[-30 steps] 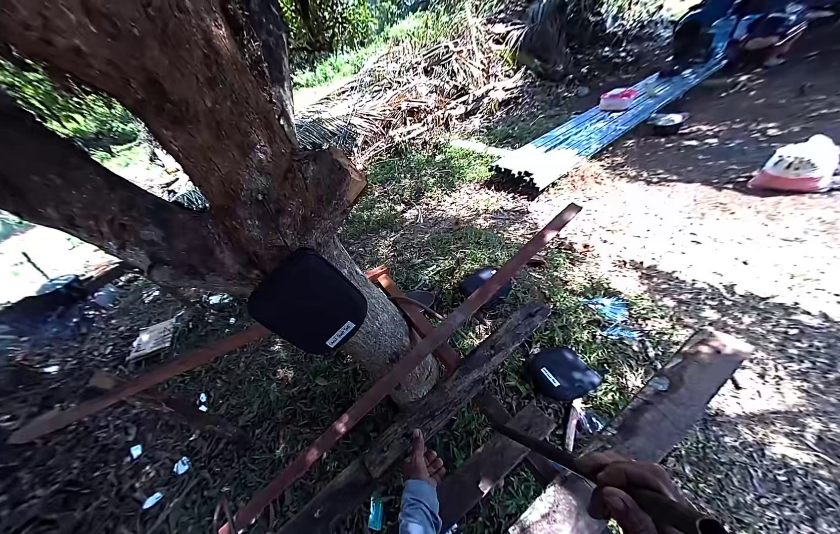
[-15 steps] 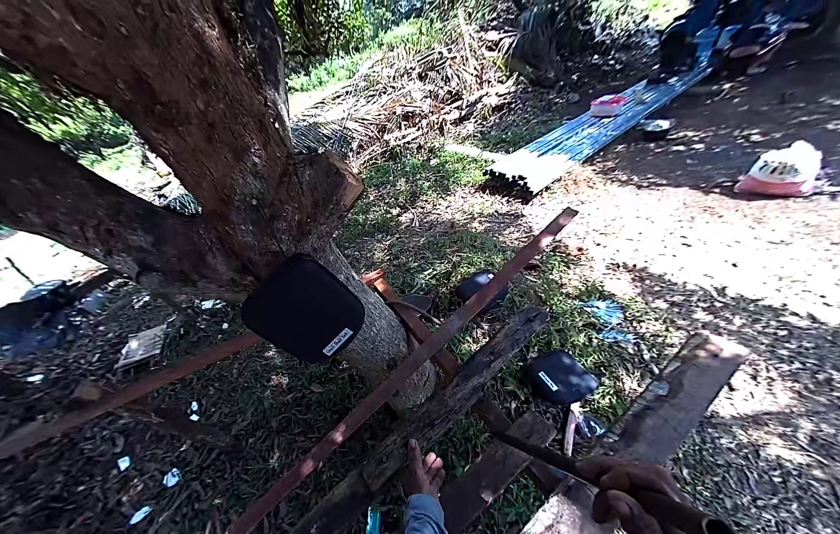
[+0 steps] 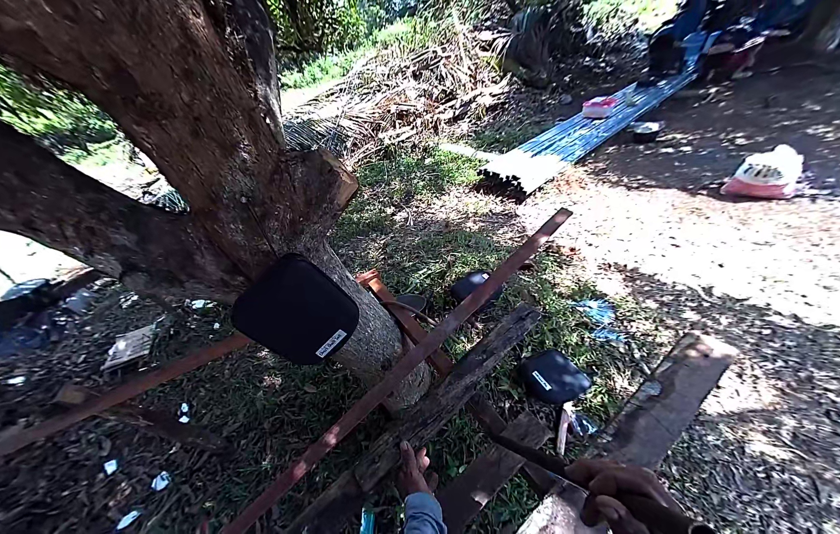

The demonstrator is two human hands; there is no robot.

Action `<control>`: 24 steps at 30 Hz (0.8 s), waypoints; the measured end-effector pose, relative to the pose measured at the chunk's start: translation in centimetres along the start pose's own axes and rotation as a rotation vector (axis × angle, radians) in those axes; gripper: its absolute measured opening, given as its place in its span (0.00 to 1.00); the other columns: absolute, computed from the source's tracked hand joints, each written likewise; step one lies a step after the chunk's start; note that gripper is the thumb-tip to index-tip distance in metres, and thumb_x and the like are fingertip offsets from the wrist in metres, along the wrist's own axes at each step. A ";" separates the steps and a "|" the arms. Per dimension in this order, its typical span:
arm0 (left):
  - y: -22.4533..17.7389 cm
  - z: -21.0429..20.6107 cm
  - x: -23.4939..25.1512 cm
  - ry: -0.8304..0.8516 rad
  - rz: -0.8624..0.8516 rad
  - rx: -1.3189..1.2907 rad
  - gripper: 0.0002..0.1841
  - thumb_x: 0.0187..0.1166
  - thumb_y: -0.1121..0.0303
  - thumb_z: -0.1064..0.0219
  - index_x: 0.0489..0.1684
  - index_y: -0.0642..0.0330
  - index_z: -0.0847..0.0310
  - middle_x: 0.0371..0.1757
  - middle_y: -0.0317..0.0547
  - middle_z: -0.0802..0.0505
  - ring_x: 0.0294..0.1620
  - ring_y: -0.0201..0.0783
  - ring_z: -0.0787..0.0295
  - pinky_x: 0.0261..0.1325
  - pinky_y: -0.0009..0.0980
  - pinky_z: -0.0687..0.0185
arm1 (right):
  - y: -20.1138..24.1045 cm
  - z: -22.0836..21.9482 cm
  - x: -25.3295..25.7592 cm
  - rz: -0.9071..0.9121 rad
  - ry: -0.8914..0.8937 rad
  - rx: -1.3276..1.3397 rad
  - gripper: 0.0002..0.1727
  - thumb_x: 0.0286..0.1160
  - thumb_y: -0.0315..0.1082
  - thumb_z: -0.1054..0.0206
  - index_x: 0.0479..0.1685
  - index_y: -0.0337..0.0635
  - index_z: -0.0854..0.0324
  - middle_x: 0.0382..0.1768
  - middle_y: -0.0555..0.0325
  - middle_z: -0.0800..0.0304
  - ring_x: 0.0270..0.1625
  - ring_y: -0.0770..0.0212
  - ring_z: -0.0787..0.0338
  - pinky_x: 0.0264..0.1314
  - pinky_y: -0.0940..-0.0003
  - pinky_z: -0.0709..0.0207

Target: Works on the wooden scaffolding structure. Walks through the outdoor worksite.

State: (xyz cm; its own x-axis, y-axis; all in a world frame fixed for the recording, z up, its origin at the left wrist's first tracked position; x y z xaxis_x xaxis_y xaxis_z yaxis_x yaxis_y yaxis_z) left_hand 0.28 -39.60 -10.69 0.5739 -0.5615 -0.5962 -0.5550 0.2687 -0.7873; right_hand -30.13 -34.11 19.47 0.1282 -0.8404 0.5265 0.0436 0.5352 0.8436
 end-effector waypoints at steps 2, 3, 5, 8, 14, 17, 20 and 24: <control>-0.1 0.0 0.1 0.004 0.009 0.019 0.36 0.85 0.35 0.44 0.76 0.58 0.24 0.60 0.54 0.06 0.56 0.52 0.09 0.54 0.60 0.16 | 0.2 0.1 -0.2 0.007 0.002 -0.006 0.15 0.89 0.47 0.40 0.47 0.43 0.19 0.53 0.48 0.10 0.50 0.55 0.08 0.56 0.57 0.12; -0.4 0.0 -0.1 0.003 0.027 0.027 0.34 0.86 0.37 0.44 0.74 0.59 0.24 0.58 0.52 0.06 0.56 0.51 0.08 0.56 0.60 0.14 | 0.4 0.1 -0.4 0.010 0.002 -0.011 0.16 0.90 0.47 0.40 0.48 0.43 0.19 0.54 0.48 0.10 0.50 0.55 0.08 0.56 0.56 0.12; -2.1 -0.3 -1.8 0.004 0.089 0.031 0.31 0.90 0.41 0.46 0.75 0.60 0.25 0.59 0.51 0.07 0.57 0.49 0.09 0.59 0.57 0.16 | 0.5 0.1 -0.7 0.016 -0.001 -0.025 0.16 0.90 0.47 0.41 0.49 0.43 0.19 0.54 0.48 0.10 0.49 0.56 0.08 0.55 0.57 0.12; -3.5 -0.6 -3.8 0.013 0.104 0.033 0.33 0.90 0.42 0.47 0.75 0.64 0.28 0.56 0.57 0.07 0.51 0.51 0.09 0.53 0.54 0.15 | 0.2 0.1 -1.6 0.007 -0.003 -0.021 0.15 0.91 0.47 0.42 0.49 0.43 0.20 0.55 0.48 0.11 0.50 0.56 0.08 0.54 0.58 0.12; -2.6 0.8 -1.1 0.202 -0.072 0.743 0.34 0.89 0.41 0.45 0.63 0.69 0.15 0.54 0.60 0.04 0.57 0.53 0.05 0.66 0.52 0.13 | 0.4 0.1 -2.8 -0.030 -0.034 -0.001 0.15 0.91 0.45 0.41 0.53 0.42 0.20 0.56 0.48 0.11 0.43 0.58 0.08 0.44 0.63 0.11; -4.1 1.5 -4.1 0.272 -0.259 1.195 0.30 0.80 0.41 0.33 0.62 0.60 0.12 0.59 0.56 0.06 0.64 0.52 0.09 0.73 0.54 0.19 | 0.6 0.1 -3.2 -0.024 -0.055 -0.001 0.15 0.90 0.44 0.40 0.53 0.42 0.20 0.56 0.49 0.11 0.45 0.59 0.09 0.45 0.64 0.11; -3.3 3.1 -6.1 0.319 -0.251 1.463 0.43 0.72 0.30 0.35 0.79 0.54 0.24 0.74 0.57 0.14 0.77 0.54 0.19 0.80 0.57 0.26 | 1.2 0.0 -3.3 -0.017 -0.075 -0.018 0.14 0.91 0.44 0.41 0.53 0.43 0.20 0.57 0.51 0.11 0.45 0.62 0.09 0.44 0.67 0.12; -0.5 4.2 -6.1 0.335 -0.294 1.679 0.57 0.56 0.16 0.38 0.85 0.48 0.30 0.79 0.53 0.18 0.82 0.56 0.25 0.83 0.68 0.40 | 1.4 -0.5 -2.8 -0.009 -0.070 -0.048 0.15 0.91 0.45 0.42 0.54 0.42 0.21 0.56 0.51 0.11 0.45 0.61 0.09 0.45 0.67 0.11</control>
State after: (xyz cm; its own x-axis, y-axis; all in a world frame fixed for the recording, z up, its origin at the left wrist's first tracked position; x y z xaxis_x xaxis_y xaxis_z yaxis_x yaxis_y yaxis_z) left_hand -0.44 -33.06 -7.33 0.2722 -0.8031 -0.5300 0.8398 0.4672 -0.2767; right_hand -29.90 -30.94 19.16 0.0585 -0.8481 0.5266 0.0925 0.5298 0.8431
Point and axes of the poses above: each hand's wrist, its own x-axis towards the middle knuckle, its own z-axis out of the back of the hand, y = z × x, the point moved 5 cm from there along x, towards the middle knuckle
